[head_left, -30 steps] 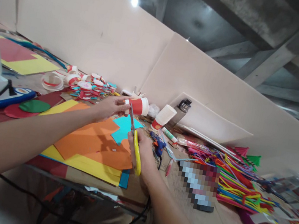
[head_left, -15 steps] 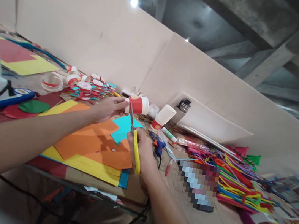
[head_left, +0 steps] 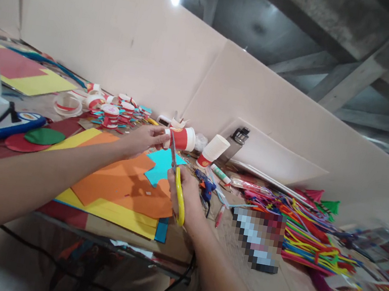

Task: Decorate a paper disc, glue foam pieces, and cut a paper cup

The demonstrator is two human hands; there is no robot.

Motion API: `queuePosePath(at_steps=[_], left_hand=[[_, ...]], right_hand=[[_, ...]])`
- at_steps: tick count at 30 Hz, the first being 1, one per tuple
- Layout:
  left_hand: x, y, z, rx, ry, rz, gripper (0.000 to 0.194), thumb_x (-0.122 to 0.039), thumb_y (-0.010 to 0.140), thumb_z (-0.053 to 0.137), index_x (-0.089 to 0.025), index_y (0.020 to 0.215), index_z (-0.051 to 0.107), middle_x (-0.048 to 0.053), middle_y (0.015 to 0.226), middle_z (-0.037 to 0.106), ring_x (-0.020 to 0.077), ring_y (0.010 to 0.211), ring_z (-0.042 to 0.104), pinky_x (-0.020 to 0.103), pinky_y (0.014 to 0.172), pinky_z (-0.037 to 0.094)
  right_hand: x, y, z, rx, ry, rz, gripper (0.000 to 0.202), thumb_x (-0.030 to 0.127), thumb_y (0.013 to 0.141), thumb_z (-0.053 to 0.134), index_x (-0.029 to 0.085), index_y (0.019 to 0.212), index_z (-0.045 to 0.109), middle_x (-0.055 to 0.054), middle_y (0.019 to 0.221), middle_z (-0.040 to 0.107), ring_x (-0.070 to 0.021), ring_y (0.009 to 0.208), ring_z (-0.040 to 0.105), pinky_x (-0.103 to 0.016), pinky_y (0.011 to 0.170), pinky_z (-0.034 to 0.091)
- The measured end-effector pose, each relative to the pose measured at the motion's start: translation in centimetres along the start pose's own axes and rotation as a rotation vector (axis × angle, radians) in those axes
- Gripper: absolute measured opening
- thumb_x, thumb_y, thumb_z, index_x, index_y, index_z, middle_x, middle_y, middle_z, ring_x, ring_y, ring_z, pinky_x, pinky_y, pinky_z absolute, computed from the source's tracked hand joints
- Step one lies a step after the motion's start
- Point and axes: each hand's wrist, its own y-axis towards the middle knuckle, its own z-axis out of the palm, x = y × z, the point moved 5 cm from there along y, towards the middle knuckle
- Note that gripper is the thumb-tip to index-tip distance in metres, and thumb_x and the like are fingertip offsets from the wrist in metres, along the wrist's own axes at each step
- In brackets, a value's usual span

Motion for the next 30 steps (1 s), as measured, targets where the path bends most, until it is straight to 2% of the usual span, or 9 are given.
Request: queuePosePath(at_steps=[5,10,13,20,25,30], left_hand=[[-0.3,-0.2,-0.2,0.004,0.073,0.001,0.033,-0.046,0.084,0.056,-0.013,0.084,0.064,0.002,0.075,0.058,0.0112,0.067,0.051,0.023,0.062,0.041],[-1.2,-0.5,-0.4,-0.033,0.267,0.025,0.041,-0.047,0.083,0.056,-0.015,0.107,0.065,0.002,0.079,0.062,0.0131,0.070,0.054,0.023,0.064,0.043],[-1.0,-0.4,-0.5,-0.018,0.325,0.055,0.048,-0.048,0.082,0.056,-0.016,0.117,0.061,0.003,0.085,0.064,0.0139,0.071,0.055,0.024,0.065,0.044],[-0.4,-0.1,-0.6,-0.006,0.346,0.087,0.053,-0.049,0.081,0.056,-0.014,0.121,0.061,0.004,0.082,0.066,0.0167,0.072,0.058,0.025,0.063,0.045],[-0.8,-0.3,-0.6,-0.002,0.276,0.070,0.053,-0.049,0.077,0.062,-0.014,0.117,0.062,0.004,0.081,0.067,0.0190,0.079,0.060,0.028,0.069,0.046],[0.5,-0.2,-0.1,0.001,-0.052,-0.082,0.047,-0.053,0.077,0.062,-0.014,0.104,0.062,0.006,0.083,0.064,0.0168,0.074,0.062,0.029,0.065,0.047]], right_hand=[[0.1,-0.2,0.0,0.012,0.027,0.029,0.025,0.039,0.083,0.044,0.021,0.065,0.040,0.006,0.056,0.042,-0.0086,0.049,0.040,-0.021,0.047,0.028],[0.0,-0.1,0.1,0.031,-0.013,0.010,0.026,0.041,0.085,0.044,0.021,0.068,0.040,0.006,0.057,0.044,-0.0085,0.050,0.039,-0.021,0.049,0.029],[-0.1,0.0,0.1,0.041,-0.045,-0.014,0.027,0.042,0.086,0.044,0.021,0.069,0.040,0.006,0.059,0.045,-0.0088,0.052,0.040,-0.021,0.051,0.029],[-1.2,0.1,0.6,0.046,-0.001,0.046,0.026,0.044,0.086,0.043,0.022,0.072,0.040,0.007,0.054,0.043,-0.0080,0.045,0.037,-0.020,0.044,0.025],[-1.2,0.0,0.6,0.069,0.045,0.077,0.026,0.045,0.085,0.044,0.021,0.073,0.043,0.007,0.052,0.044,-0.0075,0.044,0.038,-0.019,0.042,0.025],[-1.1,0.1,0.7,0.041,0.077,0.090,0.027,0.045,0.084,0.043,0.021,0.072,0.044,0.007,0.051,0.044,-0.0074,0.045,0.039,-0.018,0.042,0.027]])
